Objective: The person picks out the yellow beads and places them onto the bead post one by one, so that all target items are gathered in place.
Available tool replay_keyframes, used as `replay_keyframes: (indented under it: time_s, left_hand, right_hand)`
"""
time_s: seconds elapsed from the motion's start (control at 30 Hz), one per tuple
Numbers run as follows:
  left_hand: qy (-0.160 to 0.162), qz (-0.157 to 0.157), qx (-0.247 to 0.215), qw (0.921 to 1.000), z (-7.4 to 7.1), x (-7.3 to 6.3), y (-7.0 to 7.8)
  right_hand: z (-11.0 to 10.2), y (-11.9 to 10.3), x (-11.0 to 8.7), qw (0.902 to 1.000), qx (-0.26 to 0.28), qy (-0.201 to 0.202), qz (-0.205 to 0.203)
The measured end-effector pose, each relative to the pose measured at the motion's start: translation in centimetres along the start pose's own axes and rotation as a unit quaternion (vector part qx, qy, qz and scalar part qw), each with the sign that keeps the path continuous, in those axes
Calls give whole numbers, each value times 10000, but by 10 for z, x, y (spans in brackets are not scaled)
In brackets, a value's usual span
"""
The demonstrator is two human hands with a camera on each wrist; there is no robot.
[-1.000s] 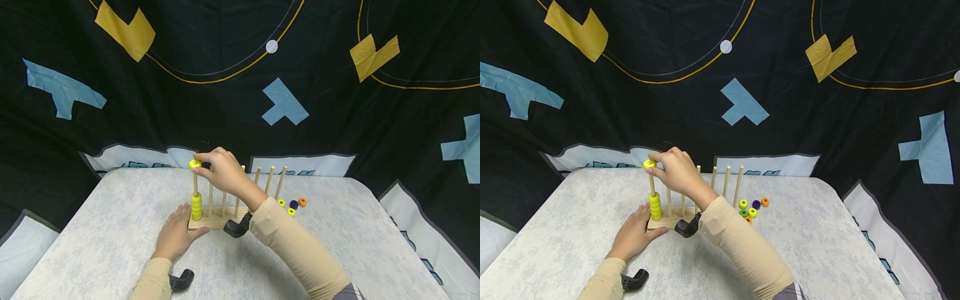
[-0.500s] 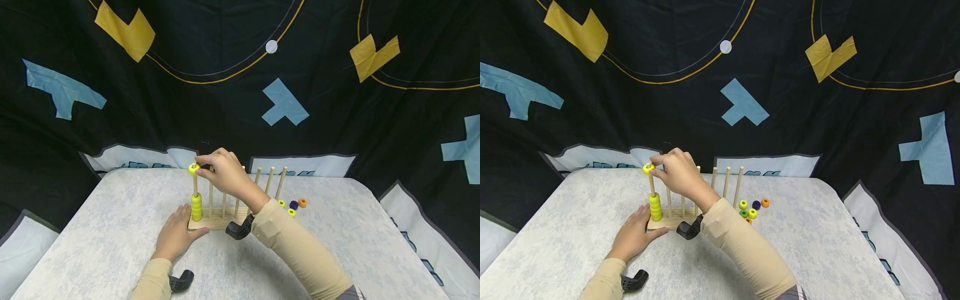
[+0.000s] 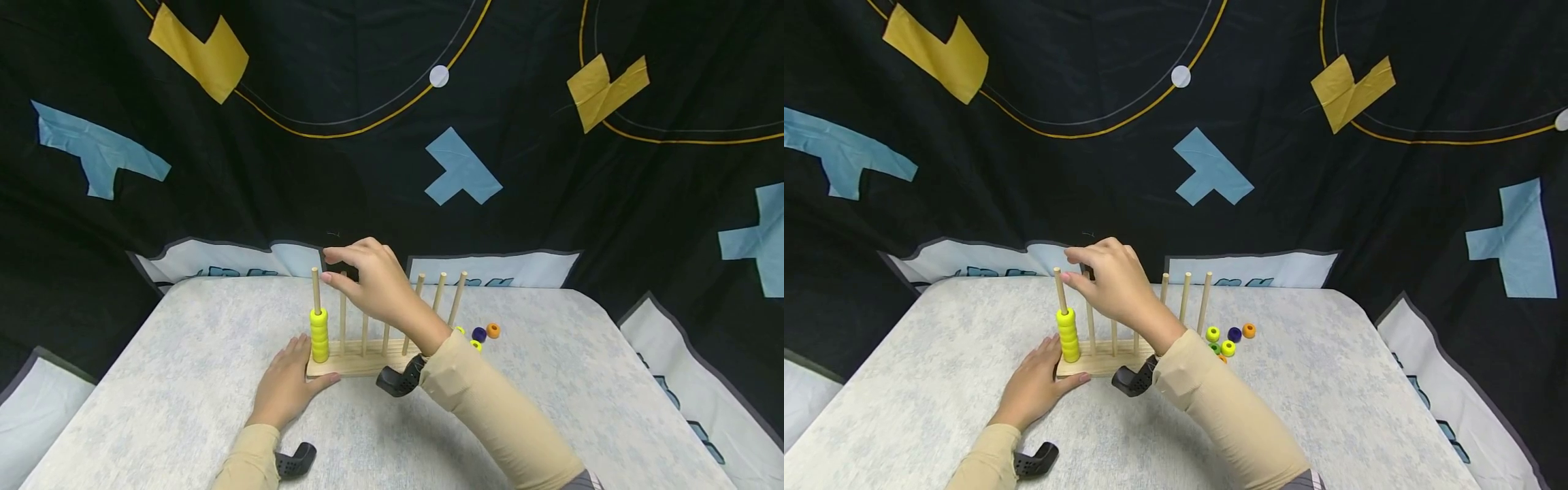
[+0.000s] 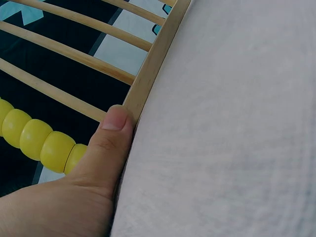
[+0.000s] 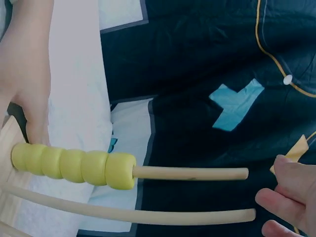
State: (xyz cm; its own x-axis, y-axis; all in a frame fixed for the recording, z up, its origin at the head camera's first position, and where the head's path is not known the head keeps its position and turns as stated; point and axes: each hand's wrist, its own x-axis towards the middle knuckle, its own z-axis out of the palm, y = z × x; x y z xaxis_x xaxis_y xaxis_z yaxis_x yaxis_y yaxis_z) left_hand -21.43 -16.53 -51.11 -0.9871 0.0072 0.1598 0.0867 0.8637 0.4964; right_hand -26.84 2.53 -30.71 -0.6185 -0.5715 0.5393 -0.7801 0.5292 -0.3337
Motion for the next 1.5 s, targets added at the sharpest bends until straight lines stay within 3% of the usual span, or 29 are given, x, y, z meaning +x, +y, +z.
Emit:
replay_keyframes:
  time_s: [0.2,0.37,0.6,0.87,1.3,1.5]
  left_hand:
    - [-7,-3,26,10000,0,-1,0]
    - [24,9,24,10000,-1,0,1]
    - [81,18,95,9999,1,1,0]
    - [34,12,44,10000,1,0,0]
    - [70,72,45,9999,1,-1,0]
    - [87,73,76,9999,1,0,0]
  right_hand:
    - [-5,-9,-18,9980,82,379,-495]
    - [-6,-14,-45,9977,324,297,-507]
    - [1,-6,-91,9979,635,-121,29]
    - [9,24,-137,9920,945,-365,747]
    - [4,62,-179,9819,895,-581,1568]
    - [0,91,-201,9750,714,-555,2031]
